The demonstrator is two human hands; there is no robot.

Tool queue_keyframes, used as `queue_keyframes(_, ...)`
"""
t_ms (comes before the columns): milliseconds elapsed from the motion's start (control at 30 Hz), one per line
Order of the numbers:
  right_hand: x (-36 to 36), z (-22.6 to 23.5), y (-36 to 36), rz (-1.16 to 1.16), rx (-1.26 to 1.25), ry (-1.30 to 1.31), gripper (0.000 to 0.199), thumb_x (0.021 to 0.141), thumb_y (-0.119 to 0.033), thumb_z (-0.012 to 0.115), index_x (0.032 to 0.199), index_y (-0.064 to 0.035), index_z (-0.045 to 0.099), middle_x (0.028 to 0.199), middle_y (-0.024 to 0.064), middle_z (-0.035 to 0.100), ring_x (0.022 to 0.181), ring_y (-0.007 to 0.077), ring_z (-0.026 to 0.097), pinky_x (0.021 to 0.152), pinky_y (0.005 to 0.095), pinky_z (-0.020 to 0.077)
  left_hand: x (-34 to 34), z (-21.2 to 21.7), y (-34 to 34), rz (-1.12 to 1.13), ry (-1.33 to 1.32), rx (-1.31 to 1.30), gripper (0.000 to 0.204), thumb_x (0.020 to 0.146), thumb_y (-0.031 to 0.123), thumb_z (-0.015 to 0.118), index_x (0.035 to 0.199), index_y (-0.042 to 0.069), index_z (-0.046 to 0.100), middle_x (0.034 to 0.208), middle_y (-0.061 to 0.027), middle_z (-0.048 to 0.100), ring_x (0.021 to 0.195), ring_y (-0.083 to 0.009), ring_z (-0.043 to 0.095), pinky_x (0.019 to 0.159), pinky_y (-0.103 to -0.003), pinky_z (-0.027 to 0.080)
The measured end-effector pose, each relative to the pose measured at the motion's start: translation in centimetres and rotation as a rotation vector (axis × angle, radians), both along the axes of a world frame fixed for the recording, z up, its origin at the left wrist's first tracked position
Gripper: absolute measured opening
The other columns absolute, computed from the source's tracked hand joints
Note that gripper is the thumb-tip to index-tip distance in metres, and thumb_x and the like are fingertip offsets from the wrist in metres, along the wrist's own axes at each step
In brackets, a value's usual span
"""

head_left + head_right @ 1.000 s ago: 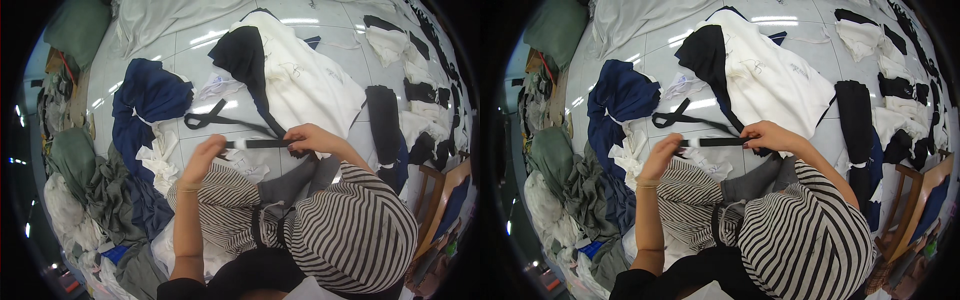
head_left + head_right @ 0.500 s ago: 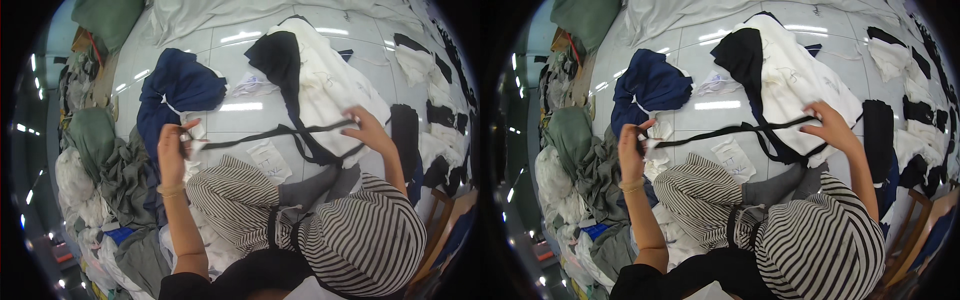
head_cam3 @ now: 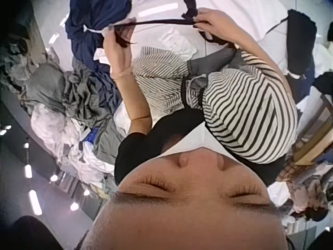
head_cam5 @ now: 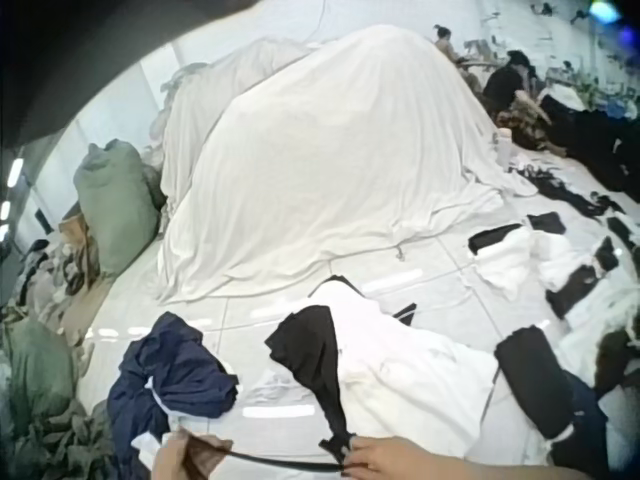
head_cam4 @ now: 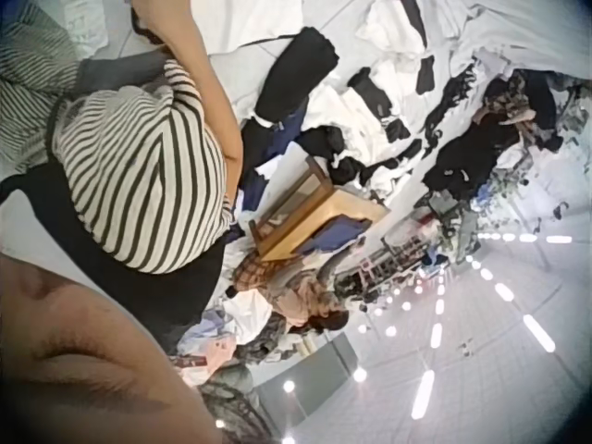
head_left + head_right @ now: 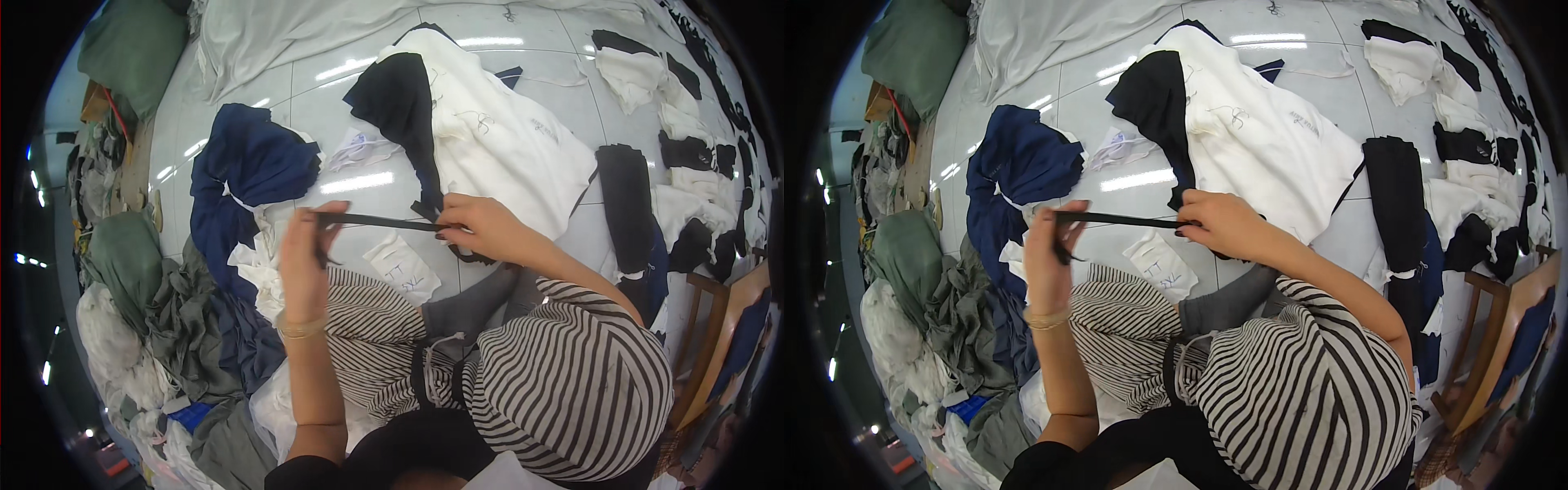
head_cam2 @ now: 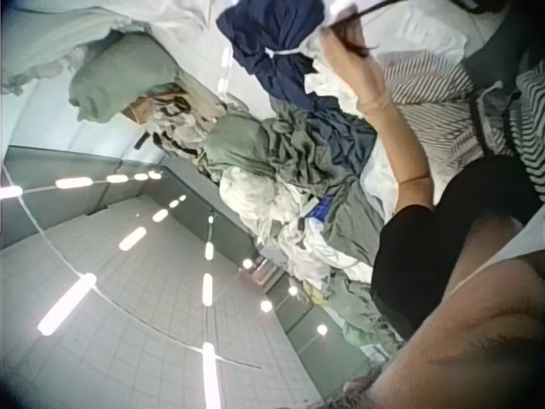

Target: The person sits on the floor and folds various garments, including white and dark-colored pants and shirts. They use a blue marker to write on small white tags attached to the clothes before bundling them with drawstrings.

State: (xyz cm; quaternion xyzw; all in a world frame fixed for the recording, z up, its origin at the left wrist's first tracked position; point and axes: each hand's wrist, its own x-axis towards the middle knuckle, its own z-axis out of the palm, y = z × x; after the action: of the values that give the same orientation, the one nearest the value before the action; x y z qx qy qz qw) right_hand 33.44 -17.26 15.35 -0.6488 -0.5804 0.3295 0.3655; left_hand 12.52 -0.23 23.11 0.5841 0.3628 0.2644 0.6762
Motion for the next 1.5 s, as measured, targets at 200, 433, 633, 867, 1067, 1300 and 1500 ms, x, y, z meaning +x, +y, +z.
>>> queue_keyframes(200,1.7,-0.5,-2.1,0.043,-0.186,0.101,0.021,0.082,-0.015,0.068,0.099,-0.0042,0.069,0.087,0.0066,0.057,0.075,0.024,0.059,0.071,0.0358,0.0472,-8.4,1.2,8.8,0.283,-0.631,-0.36,0.017,0.102,0.015,0.049,0.089,0.003,0.047,0.078,-0.0023,0.041,0.071,-0.0118,0.04,0.065,-0.025,0.04)
queue_keyframes(433,8.1,0.1,-5.7,-0.032,-0.367,0.454,0.025,0.081,-0.01,0.07,0.105,-0.0045,0.071,0.08,0.0016,0.062,0.066,0.0095,0.049,0.058,0.0255,0.0407,-22.5,1.6,19.5,0.68,-0.148,0.102,0.017,0.104,0.016,0.043,0.092,0.004,0.045,0.08,-0.0036,0.045,0.06,-0.0108,0.032,0.052,-0.026,0.028)
queue_keyframes(633,12.2,3.0,-7.4,-0.098,-0.507,0.63,0.02,0.084,-0.007,0.065,0.101,0.0007,0.073,0.067,-0.0046,0.059,0.051,0.0019,0.036,0.045,0.0199,0.027,-36.6,0.7,26.2,0.953,0.244,0.42,0.031,0.099,0.019,0.047,0.112,-0.007,0.057,0.083,-0.0093,0.058,0.062,-0.0131,0.049,0.057,-0.026,0.04)
queue_keyframes(867,15.3,2.8,-8.8,-0.305,-0.552,0.32,0.017,0.086,-0.014,0.064,0.093,-0.0023,0.075,0.059,-0.0048,0.049,0.049,0.0041,0.033,0.043,0.0225,0.0247,-34.3,1.3,24.1,1.071,0.99,0.814,0.042,0.096,0.032,0.051,0.104,-0.008,0.06,0.098,-0.0152,0.066,0.083,-0.024,0.062,0.079,-0.037,0.048)
queue_keyframes(1067,5.5,0.0,0.7,0.178,-0.175,0.156,0.023,0.091,-0.022,0.058,0.097,-0.0015,0.068,0.084,0.0156,0.068,0.077,0.0297,0.062,0.075,0.0374,0.0471,-6.4,-3.6,8.5,-0.106,0.46,0.631,0.039,0.086,0.02,0.069,0.119,0.002,0.057,0.113,-0.0089,0.063,0.097,-0.0167,0.059,0.085,-0.032,0.048)
queue_keyframes(1300,2.7,-4.3,6.8,-0.317,-0.057,0.391,0.025,0.09,-0.024,0.061,0.097,-0.0008,0.065,0.084,0.0111,0.067,0.078,0.0219,0.065,0.069,0.0352,0.0495,5.0,-12.4,-1.7,-0.332,0.353,0.1,0.027,0.096,0.022,0.055,0.096,-0.002,0.068,0.065,-0.0036,0.06,0.055,-0.0089,0.049,0.053,-0.025,0.038)
queue_keyframes(1500,0.3,-12.1,2.5,-0.386,-0.126,-0.645,0.039,0.075,-0.024,0.074,0.102,-0.006,0.053,0.096,0.008,0.054,0.093,0.0259,0.056,0.071,0.0378,0.0484,4.2,-16.2,-0.6,0.049,0.372,-0.133,0.039,0.1,0.031,0.047,0.089,0.0,0.069,0.06,-0.0036,0.056,0.045,-0.0058,0.038,0.042,-0.023,0.026)
